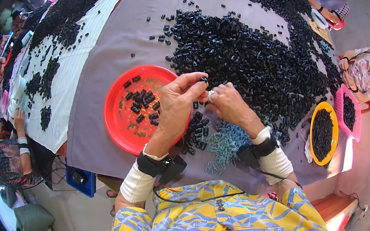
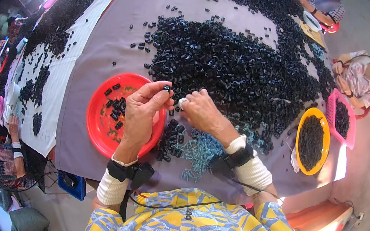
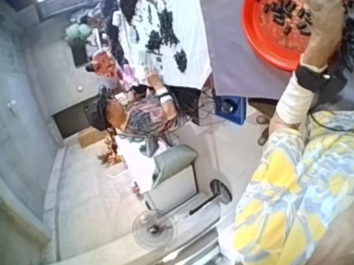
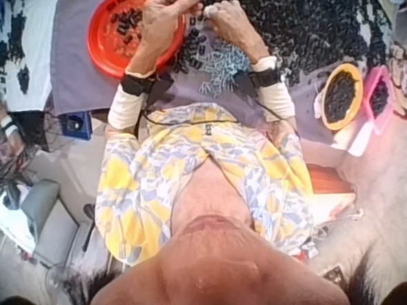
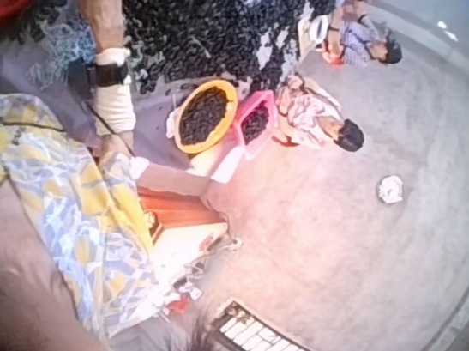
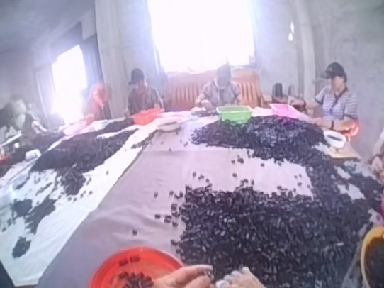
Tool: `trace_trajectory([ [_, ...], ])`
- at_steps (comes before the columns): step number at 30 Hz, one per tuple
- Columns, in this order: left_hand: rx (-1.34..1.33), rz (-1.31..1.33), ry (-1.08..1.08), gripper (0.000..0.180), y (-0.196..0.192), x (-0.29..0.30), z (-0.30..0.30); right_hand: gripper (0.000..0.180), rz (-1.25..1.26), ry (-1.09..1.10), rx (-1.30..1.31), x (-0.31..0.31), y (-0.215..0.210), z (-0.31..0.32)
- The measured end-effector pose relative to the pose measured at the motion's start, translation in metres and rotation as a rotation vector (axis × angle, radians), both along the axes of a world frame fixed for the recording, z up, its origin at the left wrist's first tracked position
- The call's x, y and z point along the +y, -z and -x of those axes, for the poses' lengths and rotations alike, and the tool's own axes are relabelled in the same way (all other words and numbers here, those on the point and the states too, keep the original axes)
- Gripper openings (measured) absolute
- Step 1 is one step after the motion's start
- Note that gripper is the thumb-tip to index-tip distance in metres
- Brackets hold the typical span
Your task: Manually assemble small black plastic components by joining two pieces together.
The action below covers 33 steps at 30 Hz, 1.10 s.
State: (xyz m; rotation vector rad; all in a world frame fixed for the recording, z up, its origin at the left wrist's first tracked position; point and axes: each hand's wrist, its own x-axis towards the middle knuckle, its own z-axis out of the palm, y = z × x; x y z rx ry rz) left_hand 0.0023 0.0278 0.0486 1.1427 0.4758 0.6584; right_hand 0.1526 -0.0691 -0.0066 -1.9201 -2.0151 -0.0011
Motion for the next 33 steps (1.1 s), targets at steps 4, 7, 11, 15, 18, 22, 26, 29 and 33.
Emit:
trace_trajectory([
  [4, 0.003, 0.068, 0.028, 0.021, 0.003, 0.002, 0.001, 0.007, 0.035, 0.051, -0.223, 0.005, 0.020, 0.006],
  [7, 0.017, 0.103, 0.037, 0.021, 0.004, 0.002, -0.001, 0.007, 0.053, 0.043, -0.219, 0.008, 0.015, 0.010],
  [11, 0.007, 0.143, 0.037, 0.022, 0.007, 0.001, -0.002, 0.013, -0.045, 0.043, -0.005, 0.004, 0.010, 0.001],
  [15, -0.016, 0.198, 0.006, 0.021, 0.016, 0.000, -0.004, 0.012, -0.247, 0.121, 0.564, -0.001, -0.040, 0.008],
  [18, -0.050, 0.211, 0.046, 0.021, 0.012, -0.005, -0.010, 0.011, -0.398, 0.123, 0.654, -0.002, -0.058, 0.007],
  [22, -0.055, 0.279, 0.094, 0.022, 0.004, -0.009, -0.013, 0.016, -0.550, 0.048, 0.250, -0.006, -0.064, 0.004],
  [26, -0.083, 0.327, 0.148, 0.021, 0.011, -0.011, -0.012, 0.013, -0.558, -0.005, 0.114, -0.008, -0.065, 0.008],
  [29, -0.062, 0.235, 0.120, 0.021, 0.012, -0.013, -0.015, 0.013, -0.528, 0.037, 0.060, -0.007, -0.072, 0.011],
  [33, -0.071, 0.185, 0.096, 0.021, 0.007, -0.014, -0.015, 0.014, -0.477, 0.036, 0.105, -0.009, -0.079, 0.005],
])
